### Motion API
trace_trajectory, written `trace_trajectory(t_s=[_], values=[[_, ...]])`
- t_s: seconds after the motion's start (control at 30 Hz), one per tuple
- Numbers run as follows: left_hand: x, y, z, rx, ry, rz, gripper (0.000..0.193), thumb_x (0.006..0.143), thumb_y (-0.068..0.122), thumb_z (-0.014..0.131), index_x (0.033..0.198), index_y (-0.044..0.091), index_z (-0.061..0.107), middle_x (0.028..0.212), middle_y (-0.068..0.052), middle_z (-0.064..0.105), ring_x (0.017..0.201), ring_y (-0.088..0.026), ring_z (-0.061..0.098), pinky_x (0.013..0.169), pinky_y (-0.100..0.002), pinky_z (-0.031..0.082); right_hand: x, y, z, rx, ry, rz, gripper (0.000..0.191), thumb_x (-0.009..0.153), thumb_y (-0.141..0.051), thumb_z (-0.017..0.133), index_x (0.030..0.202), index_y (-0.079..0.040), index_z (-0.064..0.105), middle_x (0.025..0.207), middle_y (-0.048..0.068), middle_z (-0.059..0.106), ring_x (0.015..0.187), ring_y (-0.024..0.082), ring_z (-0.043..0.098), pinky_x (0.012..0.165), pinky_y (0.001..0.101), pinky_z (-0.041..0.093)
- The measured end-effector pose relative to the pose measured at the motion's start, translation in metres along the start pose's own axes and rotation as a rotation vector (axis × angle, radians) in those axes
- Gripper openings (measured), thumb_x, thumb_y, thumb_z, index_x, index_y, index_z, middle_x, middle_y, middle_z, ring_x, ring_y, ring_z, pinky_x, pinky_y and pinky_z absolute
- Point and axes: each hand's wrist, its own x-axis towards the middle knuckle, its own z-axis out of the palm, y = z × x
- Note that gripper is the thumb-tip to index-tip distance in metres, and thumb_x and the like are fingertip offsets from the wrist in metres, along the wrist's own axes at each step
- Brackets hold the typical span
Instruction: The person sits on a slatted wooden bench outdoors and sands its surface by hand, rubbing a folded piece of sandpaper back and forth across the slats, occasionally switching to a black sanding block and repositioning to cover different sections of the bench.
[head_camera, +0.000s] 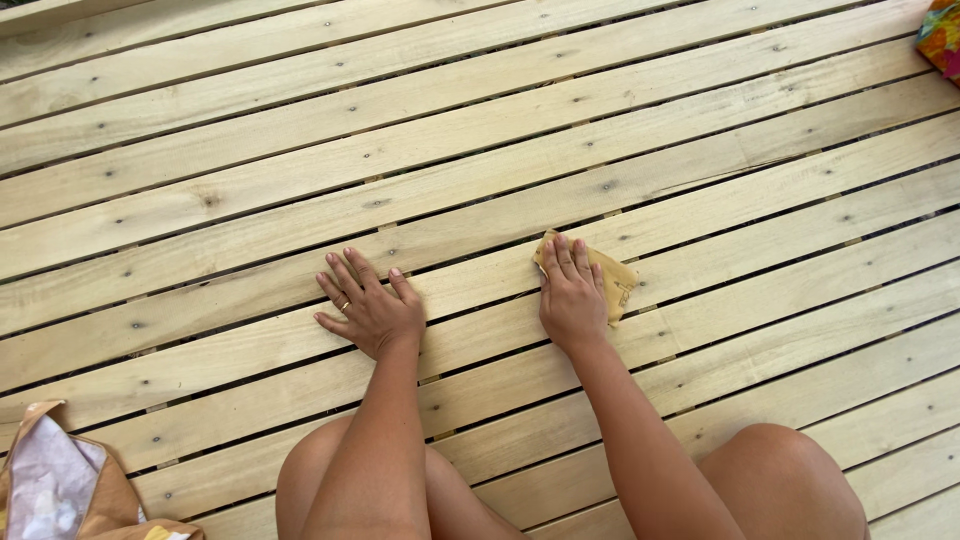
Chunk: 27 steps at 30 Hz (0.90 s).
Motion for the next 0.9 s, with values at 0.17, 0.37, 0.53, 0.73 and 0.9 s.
trace_trajectory(t_s=[0.17, 0.37, 0.53, 0.73, 0.9], values=[[-0.003, 0.0, -0.003, -0.011, 0.016, 0.011, 0.075, 0.1, 0.047, 0.035, 0.166, 0.022, 0.011, 0.173, -0.003, 0.002, 0.158, -0.027, -0.001, 0.121, -0.066, 0.001, 0.0, -0.006, 0.002, 0.017, 0.018, -0.001, 0.054, 0.105, -0.027, 0.046, 0.157, -0.012, 0.041, 0.164, 0.007, 0.036, 0.153, 0.033, 0.027, 0.121, 0.0518, 0.024], [-0.001, 0.005, -0.002, 0.012, 0.008, 0.009, 0.074, 0.1, 0.048, 0.035, 0.165, 0.021, 0.012, 0.173, -0.004, 0.003, 0.158, -0.028, -0.001, 0.12, -0.066, 0.001, -0.029, -0.007, 0.003, 0.004, 0.014, -0.025, 0.057, 0.103, -0.029, 0.046, 0.157, -0.012, 0.04, 0.165, 0.007, 0.036, 0.155, 0.031, 0.026, 0.122, 0.0505, 0.023], [-0.003, 0.004, -0.001, -0.004, 0.007, -0.004, 0.074, 0.099, 0.048, 0.035, 0.165, 0.023, 0.011, 0.173, -0.002, 0.003, 0.158, -0.027, 0.0, 0.121, -0.066, 0.001, 0.012, -0.009, 0.012, 0.018, 0.008, 0.006, 0.056, 0.103, -0.026, 0.049, 0.156, -0.013, 0.041, 0.165, 0.006, 0.036, 0.154, 0.032, 0.027, 0.122, 0.0508, 0.025], [0.0, 0.006, -0.002, 0.009, -0.004, -0.003, 0.074, 0.099, 0.048, 0.034, 0.165, 0.023, 0.011, 0.173, -0.003, 0.003, 0.158, -0.027, -0.001, 0.12, -0.066, 0.001, -0.04, -0.018, 0.009, 0.005, 0.001, -0.025, 0.057, 0.101, -0.026, 0.049, 0.156, -0.014, 0.041, 0.165, 0.006, 0.036, 0.153, 0.032, 0.028, 0.121, 0.0511, 0.025], [-0.002, 0.005, -0.003, 0.013, 0.005, -0.003, 0.074, 0.099, 0.048, 0.034, 0.165, 0.023, 0.01, 0.173, -0.002, 0.003, 0.158, -0.027, -0.001, 0.12, -0.065, 0.001, 0.003, -0.023, 0.015, 0.009, 0.032, -0.035, 0.058, 0.102, -0.027, 0.049, 0.157, -0.013, 0.04, 0.165, 0.007, 0.036, 0.154, 0.032, 0.028, 0.121, 0.0519, 0.024]])
